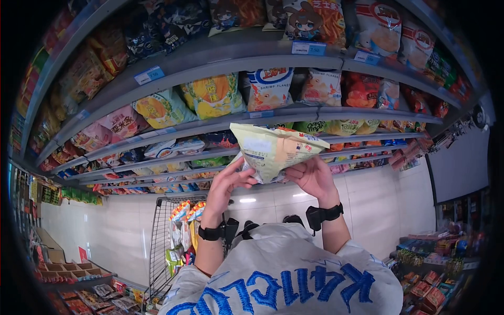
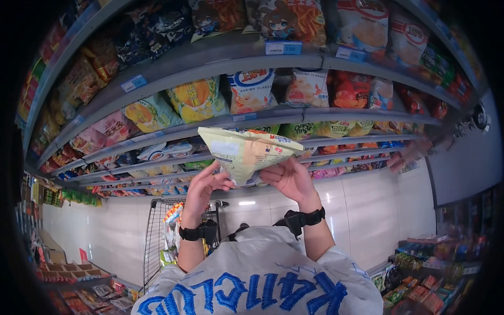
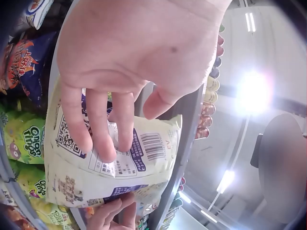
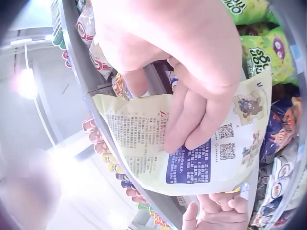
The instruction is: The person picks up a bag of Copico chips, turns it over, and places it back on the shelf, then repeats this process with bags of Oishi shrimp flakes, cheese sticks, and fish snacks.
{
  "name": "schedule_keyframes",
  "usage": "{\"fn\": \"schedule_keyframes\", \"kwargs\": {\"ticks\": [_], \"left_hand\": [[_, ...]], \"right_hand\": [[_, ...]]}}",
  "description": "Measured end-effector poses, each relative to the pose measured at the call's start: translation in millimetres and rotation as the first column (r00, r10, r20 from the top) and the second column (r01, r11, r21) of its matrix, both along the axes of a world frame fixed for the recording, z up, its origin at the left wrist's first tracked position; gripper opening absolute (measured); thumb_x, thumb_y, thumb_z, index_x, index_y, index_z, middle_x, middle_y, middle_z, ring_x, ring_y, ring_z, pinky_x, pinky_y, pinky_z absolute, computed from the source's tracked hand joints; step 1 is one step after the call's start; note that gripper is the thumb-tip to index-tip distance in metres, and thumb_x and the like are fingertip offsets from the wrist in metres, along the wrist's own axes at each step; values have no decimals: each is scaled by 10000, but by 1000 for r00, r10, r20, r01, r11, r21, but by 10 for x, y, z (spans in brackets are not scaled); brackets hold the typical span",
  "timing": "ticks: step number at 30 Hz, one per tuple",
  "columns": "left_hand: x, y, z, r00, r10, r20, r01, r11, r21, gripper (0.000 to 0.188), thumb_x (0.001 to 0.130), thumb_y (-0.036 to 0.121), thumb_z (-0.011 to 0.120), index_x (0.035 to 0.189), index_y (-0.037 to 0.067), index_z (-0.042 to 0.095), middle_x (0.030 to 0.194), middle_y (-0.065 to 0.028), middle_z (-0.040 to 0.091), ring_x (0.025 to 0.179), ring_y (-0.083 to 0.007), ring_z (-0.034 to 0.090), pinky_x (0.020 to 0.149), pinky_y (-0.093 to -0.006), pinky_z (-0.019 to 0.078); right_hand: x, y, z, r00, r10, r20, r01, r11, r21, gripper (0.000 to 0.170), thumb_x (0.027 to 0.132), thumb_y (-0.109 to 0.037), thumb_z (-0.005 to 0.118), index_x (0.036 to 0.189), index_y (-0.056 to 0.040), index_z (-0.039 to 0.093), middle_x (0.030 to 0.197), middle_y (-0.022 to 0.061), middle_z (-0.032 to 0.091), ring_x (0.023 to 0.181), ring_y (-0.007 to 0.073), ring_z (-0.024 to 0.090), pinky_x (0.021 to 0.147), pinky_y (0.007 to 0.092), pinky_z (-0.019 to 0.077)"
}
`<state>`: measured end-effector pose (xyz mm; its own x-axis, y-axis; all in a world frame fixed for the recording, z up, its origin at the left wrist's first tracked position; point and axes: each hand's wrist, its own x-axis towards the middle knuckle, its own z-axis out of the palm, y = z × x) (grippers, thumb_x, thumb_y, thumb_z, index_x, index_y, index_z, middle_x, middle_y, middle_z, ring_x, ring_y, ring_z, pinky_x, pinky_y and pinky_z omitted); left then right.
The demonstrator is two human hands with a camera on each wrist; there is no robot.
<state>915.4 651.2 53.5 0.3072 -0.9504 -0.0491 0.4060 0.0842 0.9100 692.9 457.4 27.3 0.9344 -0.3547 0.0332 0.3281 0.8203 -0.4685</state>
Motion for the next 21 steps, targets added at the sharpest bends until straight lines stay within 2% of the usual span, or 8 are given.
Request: {"fn": "schedule_keyframes", "kwargs": {"ticks": [6,8,10,12,13,17,20,21], "left_hand": [[189,62,-166,998,-16,-62,15,1000,-26,509,1044,277,378,1430,-51,422,1218,-197,662,1023,-247,686,899,-340,519],[259,83,-182,993,-3,-115,0,999,-33,501,1067,321,354,1400,-40,455,1206,-177,670,1012,-226,686,894,-332,519],[292,108,-61,991,46,-125,-43,999,22,492,1083,386,311,1329,1,494,1203,-144,675,1004,-183,677,885,-306,516],[412,185,-83,993,3,-115,-1,1000,24,388,1077,368,356,1252,53,500,1116,-96,690,985,-139,656,876,-278,509],[494,209,-228,997,-4,-74,5,1000,3,309,1072,345,388,1185,78,497,1085,-72,679,974,-124,644,864,-262,505],[427,306,63,996,88,1,-88,996,34,235,973,108,606,1097,123,407,1071,-41,635,960,-106,615,801,-218,494],[463,302,69,988,153,-30,-154,987,-33,451,875,-34,693,1114,120,342,1106,-78,635,990,-123,617,814,-244,509],[470,319,80,983,181,-30,-183,981,-57,443,877,-33,690,1107,118,343,1110,-91,636,999,-130,619,832,-257,512]], "right_hand": [[131,59,35,999,15,45,-15,1000,-6,626,1057,-470,347,1436,23,420,1310,218,608,1235,304,588,1075,425,430],[240,203,345,958,-128,-257,100,988,-117,656,1060,-494,324,1490,-1,365,1337,178,601,1238,243,585,1074,371,426],[318,162,154,959,-135,-248,69,964,-258,661,1061,-478,357,1525,-10,314,1361,158,590,1234,189,577,1072,317,409],[427,329,250,831,-540,-132,183,490,-852,625,1051,-359,477,1533,-5,296,1307,136,625,1153,128,596,1030,273,422],[372,398,373,822,-415,-389,-46,634,-772,737,985,-170,623,1561,-6,194,1247,126,645,1072,96,603,990,242,436],[602,690,393,858,-408,-313,90,718,-690,991,871,-28,733,1580,-27,40,1221,112,640,1067,119,603,978,259,460],[753,797,339,886,-411,-216,154,699,-698,936,872,-48,739,1568,-10,115,1264,107,612,1139,136,581,998,288,464],[774,832,309,891,-402,-209,144,689,-711,805,859,-65,758,1501,15,279,1309,104,583,1202,155,553,1030,319,452]]}}
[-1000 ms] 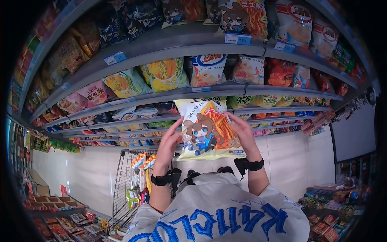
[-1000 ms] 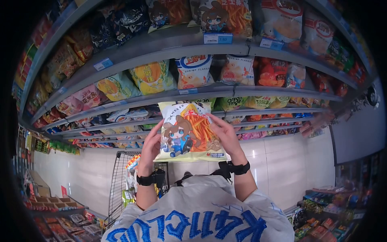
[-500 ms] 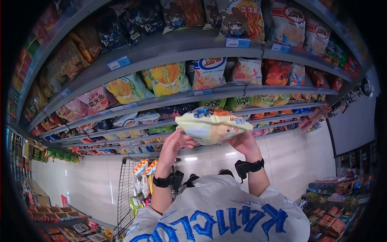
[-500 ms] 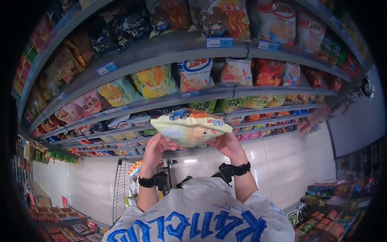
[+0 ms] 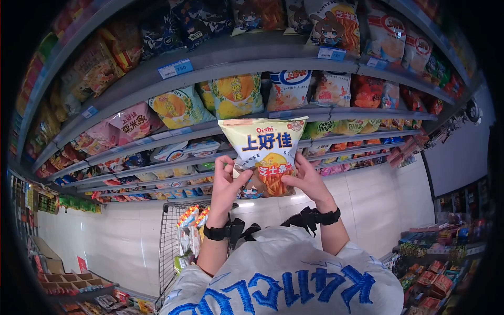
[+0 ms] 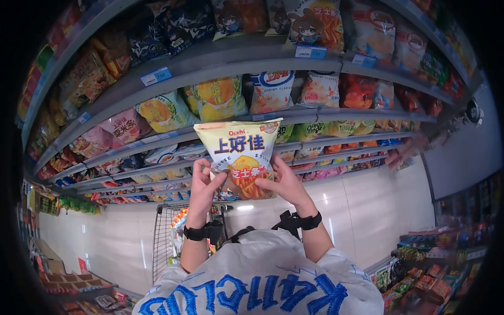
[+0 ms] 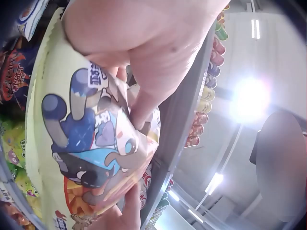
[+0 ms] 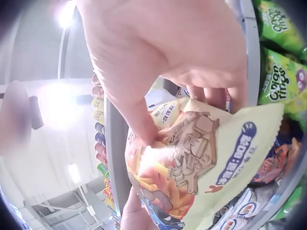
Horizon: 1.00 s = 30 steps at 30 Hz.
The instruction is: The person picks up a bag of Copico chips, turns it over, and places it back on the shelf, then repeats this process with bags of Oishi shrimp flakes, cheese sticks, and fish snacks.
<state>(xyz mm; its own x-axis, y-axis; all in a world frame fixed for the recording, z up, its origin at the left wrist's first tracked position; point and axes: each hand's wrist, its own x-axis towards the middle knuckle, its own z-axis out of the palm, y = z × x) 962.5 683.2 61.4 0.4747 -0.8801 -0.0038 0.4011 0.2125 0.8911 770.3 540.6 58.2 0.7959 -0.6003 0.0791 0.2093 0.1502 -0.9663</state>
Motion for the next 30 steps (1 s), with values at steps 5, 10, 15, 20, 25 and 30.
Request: {"fn": "schedule_keyframes", "kwargs": {"ticks": [5,10,15,20,25,30], "left_hand": [[25,29,-78,994,111,11,-110,990,-89,457,861,-65,686,1100,113,339,1146,-129,621,1052,-157,612,876,-287,513],[26,-22,80,983,171,64,-154,965,-212,499,840,-90,686,1130,110,332,1221,-153,578,1116,-193,589,946,-301,484],[103,-293,543,964,185,189,-105,924,-368,719,841,-38,710,1400,65,270,1253,-130,591,1143,-194,576,976,-324,456],[280,-614,1118,799,370,474,-215,912,-349,341,863,-1,668,1195,-45,605,1148,-106,677,1065,-193,635,948,-324,472],[604,-1214,1570,568,497,656,-194,855,-480,262,888,40,678,1137,-38,651,1110,-95,701,1018,-156,633,887,-310,484],[976,-1786,1656,357,467,809,-239,883,-405,282,905,53,672,1167,-32,610,1098,-125,692,1011,-167,632,895,-318,480]], "right_hand": [[103,144,-4,988,-113,-109,124,988,94,601,833,-85,788,1336,22,478,1277,90,603,1162,155,575,1035,318,436],[115,120,170,983,-183,-32,181,982,-53,504,817,-54,783,1260,20,555,1185,81,661,1103,144,606,984,298,462],[159,-157,680,978,-204,37,205,925,-319,339,818,19,742,1141,22,640,1118,74,698,972,134,660,903,299,510],[330,-736,1498,946,-184,266,318,381,-868,623,795,38,727,1377,-5,507,1412,133,531,1280,224,520,1091,361,407],[685,-1270,2062,894,-111,434,442,373,-816,603,779,-6,741,1342,-19,527,1433,121,513,1263,246,546,1056,337,430],[994,-1794,2028,929,-201,311,369,442,-817,504,794,-25,730,1270,8,567,1294,169,611,1169,278,620,954,358,497]]}}
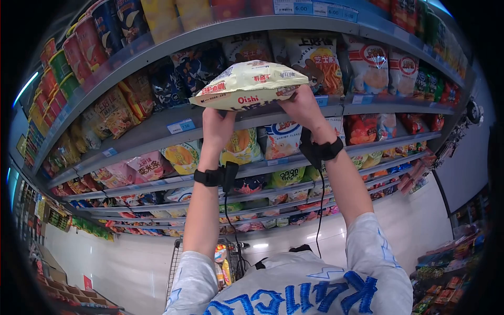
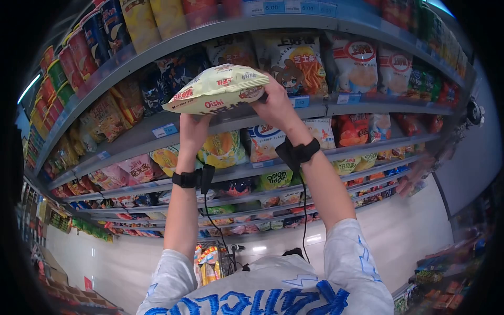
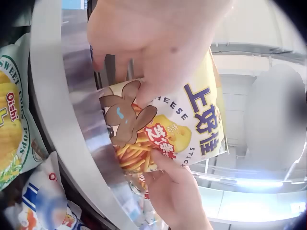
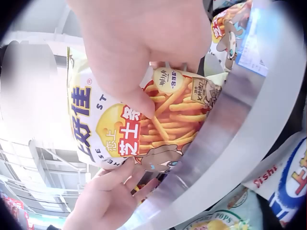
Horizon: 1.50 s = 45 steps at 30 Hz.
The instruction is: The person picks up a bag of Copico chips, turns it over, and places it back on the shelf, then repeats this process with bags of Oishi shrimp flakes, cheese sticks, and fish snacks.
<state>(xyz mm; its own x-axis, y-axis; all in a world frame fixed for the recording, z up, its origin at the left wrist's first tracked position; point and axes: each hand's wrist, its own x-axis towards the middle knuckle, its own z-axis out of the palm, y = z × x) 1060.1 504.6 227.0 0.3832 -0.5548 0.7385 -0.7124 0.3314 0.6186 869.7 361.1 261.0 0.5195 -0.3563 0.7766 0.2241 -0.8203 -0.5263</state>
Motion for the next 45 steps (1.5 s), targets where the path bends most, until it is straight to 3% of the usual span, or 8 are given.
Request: {"fn": "schedule_keyframes", "kwargs": {"ticks": [5,8,12,19,26,28,35,45], "left_hand": [[-42,-228,168,997,82,-13,-82,997,-5,354,893,106,678,1188,-17,527,1014,-207,698,917,-287,688,785,-356,504],[-5,-431,300,984,164,-67,-167,985,-33,483,916,136,657,1299,16,387,1028,-216,690,925,-371,679,804,-413,511],[17,-644,399,962,266,-53,-266,964,13,476,919,186,680,1259,28,387,1070,-233,675,924,-281,685,784,-357,521],[8,-824,362,874,430,226,-484,810,330,696,955,417,515,1551,170,254,1246,-193,640,1142,-392,612,946,-462,477],[56,-724,354,953,252,168,-302,837,457,703,957,421,507,1556,142,268,1257,-200,636,1172,-378,599,975,-424,470],[39,-709,338,985,163,60,-174,921,350,665,960,358,536,1528,92,315,1344,-220,574,1224,-388,560,999,-421,458],[-347,-404,247,837,461,296,-439,887,-142,411,928,139,610,1325,44,557,1416,-228,486,1289,-403,496,1046,-407,420],[-717,495,-613,904,421,-76,-416,906,73,306,915,115,649,1211,47,614,1350,-138,557,1235,-254,545,993,-361,450]], "right_hand": [[72,-121,52,973,-93,-213,127,981,150,532,841,-111,757,1290,42,516,1174,165,668,1034,238,660,903,354,499],[326,-193,-49,955,-239,177,240,971,18,785,823,-82,749,1432,-11,259,1368,264,472,1192,344,567,986,399,460],[429,-151,-130,856,-454,247,501,845,-185,760,831,-85,713,1453,-6,282,1415,301,388,1267,457,460,1044,455,423],[448,-181,-124,874,-485,-30,455,837,-304,649,886,-263,686,1422,-10,421,1463,298,359,1235,478,492,986,475,476],[375,-197,-97,925,-348,-152,327,934,-143,688,847,-263,704,1407,27,427,1479,305,321,1330,476,389,1029,479,451],[405,-189,-178,878,-479,25,459,825,-328,658,848,-255,718,1387,32,473,1482,302,340,1370,471,369,1089,484,390],[68,-26,-211,977,-174,121,204,924,-323,485,829,-136,715,1279,5,604,1470,245,410,1400,437,357,1122,477,345],[-142,703,-1457,964,238,-123,-238,971,14,281,809,-100,719,1087,-62,723,1395,186,524,1320,390,477,1085,484,375]]}}
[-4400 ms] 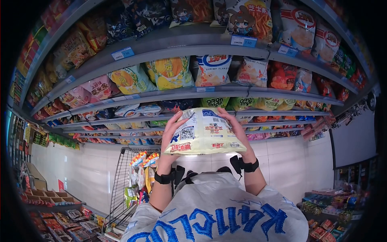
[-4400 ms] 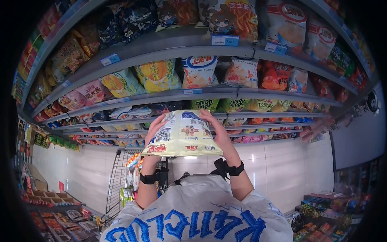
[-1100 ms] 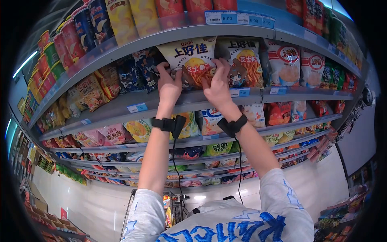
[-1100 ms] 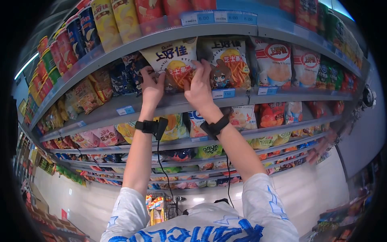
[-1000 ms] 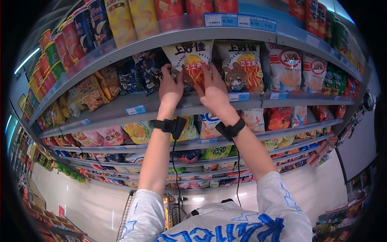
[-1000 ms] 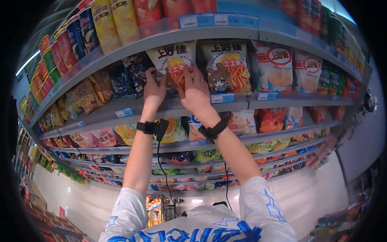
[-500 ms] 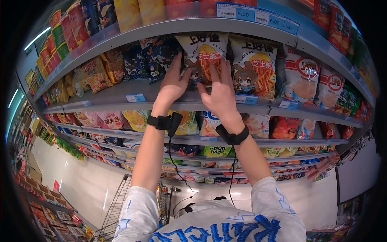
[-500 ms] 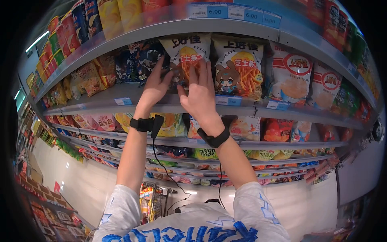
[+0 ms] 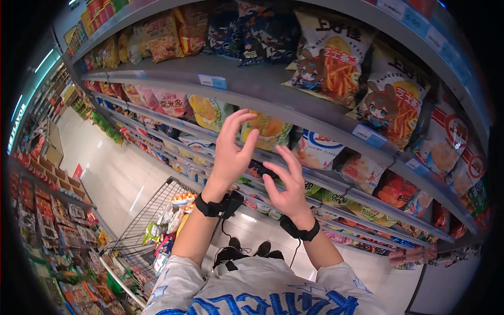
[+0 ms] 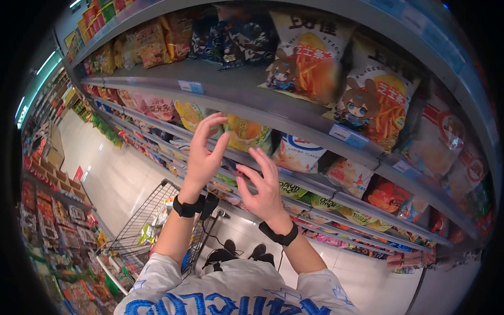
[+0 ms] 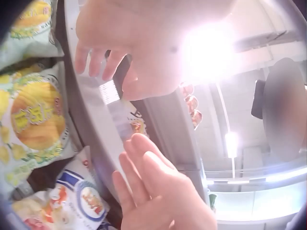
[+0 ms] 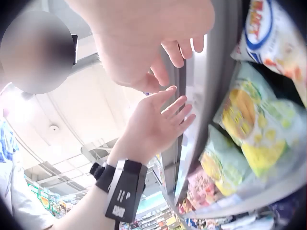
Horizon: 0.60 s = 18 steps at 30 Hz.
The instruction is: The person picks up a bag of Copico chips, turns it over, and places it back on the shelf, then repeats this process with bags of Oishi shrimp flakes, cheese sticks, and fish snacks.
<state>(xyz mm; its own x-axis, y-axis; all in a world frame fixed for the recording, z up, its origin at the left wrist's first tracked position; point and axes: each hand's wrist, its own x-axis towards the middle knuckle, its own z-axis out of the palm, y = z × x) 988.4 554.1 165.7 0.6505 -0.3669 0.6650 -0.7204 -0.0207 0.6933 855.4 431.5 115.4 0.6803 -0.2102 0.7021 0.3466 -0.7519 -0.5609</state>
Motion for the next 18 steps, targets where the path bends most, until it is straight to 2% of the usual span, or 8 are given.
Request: {"fn": "schedule_keyframes", "kwargs": {"ticks": [3,4,6,7,8,10,13,18], "left_hand": [[-84,364,-301,993,30,-116,-17,994,112,310,917,134,646,1216,55,616,1356,-126,556,1236,-252,545,991,-361,452],[-94,502,-417,989,63,-130,-48,992,116,310,917,134,646,1216,55,616,1356,-126,556,1236,-252,545,991,-361,452],[-210,823,-633,970,87,-226,-37,975,217,314,919,146,645,1220,61,616,1360,-127,554,1230,-257,550,983,-372,457],[-297,979,-701,933,89,-349,-23,982,189,318,923,158,645,1226,67,614,1335,-124,565,1216,-258,556,969,-360,459],[-375,1161,-789,921,123,-369,-54,980,190,318,923,158,645,1226,67,614,1335,-124,565,1216,-258,556,969,-360,459],[-450,1510,-1032,879,96,-466,28,967,253,321,925,167,648,1226,64,611,1304,-125,571,1205,-260,558,961,-348,460],[-634,2057,-1285,830,106,-547,50,964,263,320,933,198,645,1222,64,609,1289,-112,577,1210,-258,556,987,-351,451],[-902,3116,-1658,750,156,-643,42,959,281,319,927,233,651,1195,61,625,1216,-127,608,1168,-279,565,970,-366,451]], "right_hand": [[-26,324,-486,974,168,-150,-137,971,196,262,830,-110,718,1086,-54,721,1396,187,522,1315,381,484,1084,471,379],[-44,426,-627,961,190,-201,-152,970,190,266,837,-98,714,1098,-48,716,1399,186,521,1296,368,509,1074,458,397],[-125,682,-701,904,303,-302,-167,900,404,265,846,-98,715,1105,-43,708,1396,187,527,1265,360,542,1057,433,423],[-144,781,-831,900,291,-325,-167,918,360,263,849,-98,716,1106,-43,705,1393,187,530,1253,359,553,1049,423,433],[-135,871,-995,898,278,-341,-172,935,310,261,852,-98,718,1106,-43,703,1390,187,533,1240,357,565,1040,412,444],[-147,1126,-1183,861,344,-375,-203,908,367,270,855,-109,718,1116,-42,695,1384,191,536,1262,354,547,1052,409,432],[-149,1569,-1502,787,375,-489,-253,920,298,322,853,-194,723,1144,-60,690,1404,193,516,1286,378,513,1076,438,400],[-125,2414,-1611,686,397,-610,-362,913,187,369,837,-221,724,1168,-63,686,1422,205,498,1267,402,518,1069,449,407]]}}
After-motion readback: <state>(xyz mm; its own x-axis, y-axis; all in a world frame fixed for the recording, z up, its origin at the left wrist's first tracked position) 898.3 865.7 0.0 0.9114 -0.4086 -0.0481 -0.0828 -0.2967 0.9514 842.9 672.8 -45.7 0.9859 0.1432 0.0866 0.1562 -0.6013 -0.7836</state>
